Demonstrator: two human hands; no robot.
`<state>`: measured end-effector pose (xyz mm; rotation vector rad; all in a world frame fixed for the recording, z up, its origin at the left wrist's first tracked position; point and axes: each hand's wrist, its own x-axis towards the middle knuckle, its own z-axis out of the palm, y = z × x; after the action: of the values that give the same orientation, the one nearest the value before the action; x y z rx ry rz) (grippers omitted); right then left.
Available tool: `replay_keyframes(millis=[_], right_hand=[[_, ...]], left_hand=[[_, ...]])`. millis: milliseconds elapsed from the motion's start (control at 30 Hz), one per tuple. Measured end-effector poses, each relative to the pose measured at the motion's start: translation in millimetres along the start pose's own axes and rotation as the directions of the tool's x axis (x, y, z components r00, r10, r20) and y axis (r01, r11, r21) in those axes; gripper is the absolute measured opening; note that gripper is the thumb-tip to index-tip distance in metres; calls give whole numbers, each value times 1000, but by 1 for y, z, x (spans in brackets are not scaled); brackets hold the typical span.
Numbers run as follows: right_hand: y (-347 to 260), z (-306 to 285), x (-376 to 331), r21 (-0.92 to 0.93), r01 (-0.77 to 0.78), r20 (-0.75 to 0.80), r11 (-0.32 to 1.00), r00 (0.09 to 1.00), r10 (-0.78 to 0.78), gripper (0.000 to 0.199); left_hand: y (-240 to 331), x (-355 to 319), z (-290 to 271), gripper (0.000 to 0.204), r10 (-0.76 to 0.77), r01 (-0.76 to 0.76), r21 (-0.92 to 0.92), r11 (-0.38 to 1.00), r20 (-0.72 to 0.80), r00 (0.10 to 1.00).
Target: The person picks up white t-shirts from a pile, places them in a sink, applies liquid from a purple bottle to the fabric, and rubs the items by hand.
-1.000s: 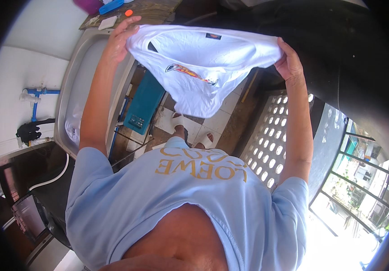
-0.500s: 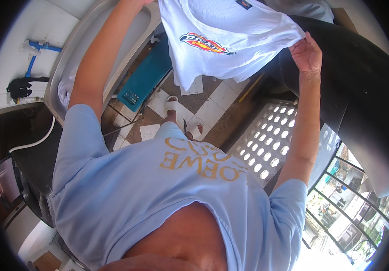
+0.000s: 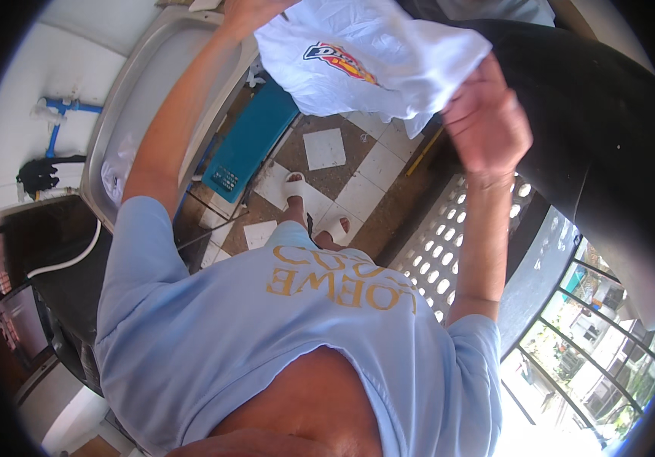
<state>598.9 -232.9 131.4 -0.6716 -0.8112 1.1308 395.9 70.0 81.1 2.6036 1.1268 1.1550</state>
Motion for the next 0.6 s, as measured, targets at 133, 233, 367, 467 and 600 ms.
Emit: replay_keyframes(millis=[133, 233, 367, 467, 600], right_hand=[[87, 95, -40, -228, -400, 367, 888, 809, 459, 117], [138, 111, -37, -368, -260, 571, 893, 695, 438, 108], [178, 94, -48, -78, -338, 598, 938, 737, 315, 106], [185, 94, -55, -100, -295, 659, 950, 696, 285, 103], [210, 97, -63, 42, -287, 724, 957, 669, 169, 101]], left_hand=[[-2, -11, 30, 61, 45, -49, -145, 988, -26, 999], [-1, -24, 18, 60, 7, 2, -270, 963, 32, 999], [-4, -34, 22, 59, -46, 102, -462, 881, 129, 991], [-9, -42, 16, 58, -92, 180, -540, 822, 186, 978], [-15, -57, 10, 57, -138, 259, -606, 753, 240, 961]])
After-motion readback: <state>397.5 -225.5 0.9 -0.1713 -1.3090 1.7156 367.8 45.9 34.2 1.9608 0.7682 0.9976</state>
